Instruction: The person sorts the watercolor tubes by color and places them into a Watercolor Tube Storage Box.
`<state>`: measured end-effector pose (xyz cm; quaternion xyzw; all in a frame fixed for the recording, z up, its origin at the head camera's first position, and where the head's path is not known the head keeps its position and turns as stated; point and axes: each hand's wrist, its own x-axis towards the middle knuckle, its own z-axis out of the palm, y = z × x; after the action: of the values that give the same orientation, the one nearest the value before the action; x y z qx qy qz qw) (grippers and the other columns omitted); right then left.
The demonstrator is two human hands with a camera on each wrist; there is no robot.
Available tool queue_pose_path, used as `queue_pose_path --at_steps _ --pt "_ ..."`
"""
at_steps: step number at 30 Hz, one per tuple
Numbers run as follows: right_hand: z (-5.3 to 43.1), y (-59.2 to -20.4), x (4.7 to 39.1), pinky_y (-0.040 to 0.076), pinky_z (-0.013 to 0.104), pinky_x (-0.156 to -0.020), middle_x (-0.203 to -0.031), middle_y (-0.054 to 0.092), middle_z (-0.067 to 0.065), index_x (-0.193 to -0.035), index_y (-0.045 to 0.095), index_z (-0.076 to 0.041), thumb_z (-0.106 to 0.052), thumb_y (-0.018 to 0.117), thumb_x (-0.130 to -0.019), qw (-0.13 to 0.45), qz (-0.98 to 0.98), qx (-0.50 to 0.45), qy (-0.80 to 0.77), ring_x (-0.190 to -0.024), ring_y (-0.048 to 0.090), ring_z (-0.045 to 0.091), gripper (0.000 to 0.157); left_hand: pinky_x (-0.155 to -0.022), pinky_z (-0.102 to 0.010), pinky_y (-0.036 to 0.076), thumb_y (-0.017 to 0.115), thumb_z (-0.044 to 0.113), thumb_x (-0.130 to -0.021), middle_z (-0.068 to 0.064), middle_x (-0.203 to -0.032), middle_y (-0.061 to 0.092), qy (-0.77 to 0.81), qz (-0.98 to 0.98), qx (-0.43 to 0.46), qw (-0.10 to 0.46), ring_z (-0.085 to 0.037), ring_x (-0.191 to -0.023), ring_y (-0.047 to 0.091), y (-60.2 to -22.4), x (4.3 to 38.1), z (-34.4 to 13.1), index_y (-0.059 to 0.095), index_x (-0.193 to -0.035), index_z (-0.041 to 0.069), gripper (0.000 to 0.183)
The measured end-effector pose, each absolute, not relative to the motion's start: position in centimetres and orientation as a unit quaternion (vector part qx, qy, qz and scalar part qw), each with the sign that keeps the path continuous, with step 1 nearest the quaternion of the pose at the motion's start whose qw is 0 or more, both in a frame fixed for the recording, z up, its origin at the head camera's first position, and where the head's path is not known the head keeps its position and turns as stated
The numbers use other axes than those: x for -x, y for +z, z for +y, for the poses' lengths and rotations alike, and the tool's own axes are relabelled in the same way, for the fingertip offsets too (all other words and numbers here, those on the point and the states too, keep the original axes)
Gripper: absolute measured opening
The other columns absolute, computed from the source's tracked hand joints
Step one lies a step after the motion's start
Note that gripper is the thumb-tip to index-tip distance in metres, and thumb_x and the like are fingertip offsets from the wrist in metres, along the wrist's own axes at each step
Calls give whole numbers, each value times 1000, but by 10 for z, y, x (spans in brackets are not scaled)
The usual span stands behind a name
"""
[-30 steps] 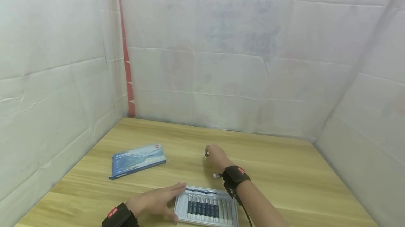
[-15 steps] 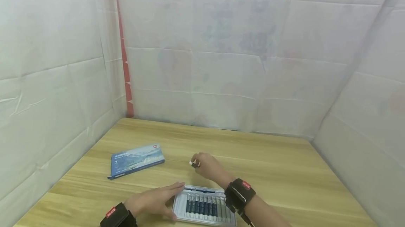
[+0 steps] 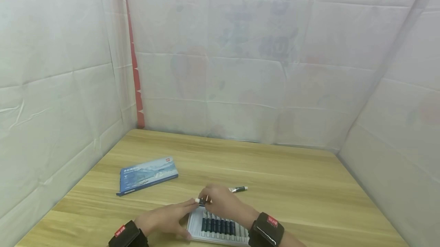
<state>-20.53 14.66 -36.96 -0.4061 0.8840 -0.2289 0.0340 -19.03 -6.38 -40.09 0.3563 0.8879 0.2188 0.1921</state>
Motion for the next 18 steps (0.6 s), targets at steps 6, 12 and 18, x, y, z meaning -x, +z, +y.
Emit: queue_pose_path --at_steps 6,12,18 --pt "154 -378 203 42 8 -72 -97 56 -6 -104 65 -11 -1 68 -80 -11 834 530 -152 -89 53 1 25 -98 -32 36 72 42 -76 -3 -146 30 232 880 -366 193 -18 -130 31 -402 191 -65 33 -143 12 83" --pt "152 -391 201 39 4 -75 -97 57 -6 -100 62 -14 -3 67 -81 -67 786 610 -76 -88 51 0 24 -99 -30 35 70 40 -78 -3 -146 29 246 871 -375 203 -18 -131 29 -402 191 -66 34 -143 10 80" --pt "145 -398 199 40 8 -82 -97 56 -6 -95 63 -15 -4 65 -83 -77 759 644 -57 -93 51 1 16 -99 -30 36 71 40 -78 -4 -146 29 246 870 -378 198 -19 -131 30 -400 190 -66 35 -142 8 80"
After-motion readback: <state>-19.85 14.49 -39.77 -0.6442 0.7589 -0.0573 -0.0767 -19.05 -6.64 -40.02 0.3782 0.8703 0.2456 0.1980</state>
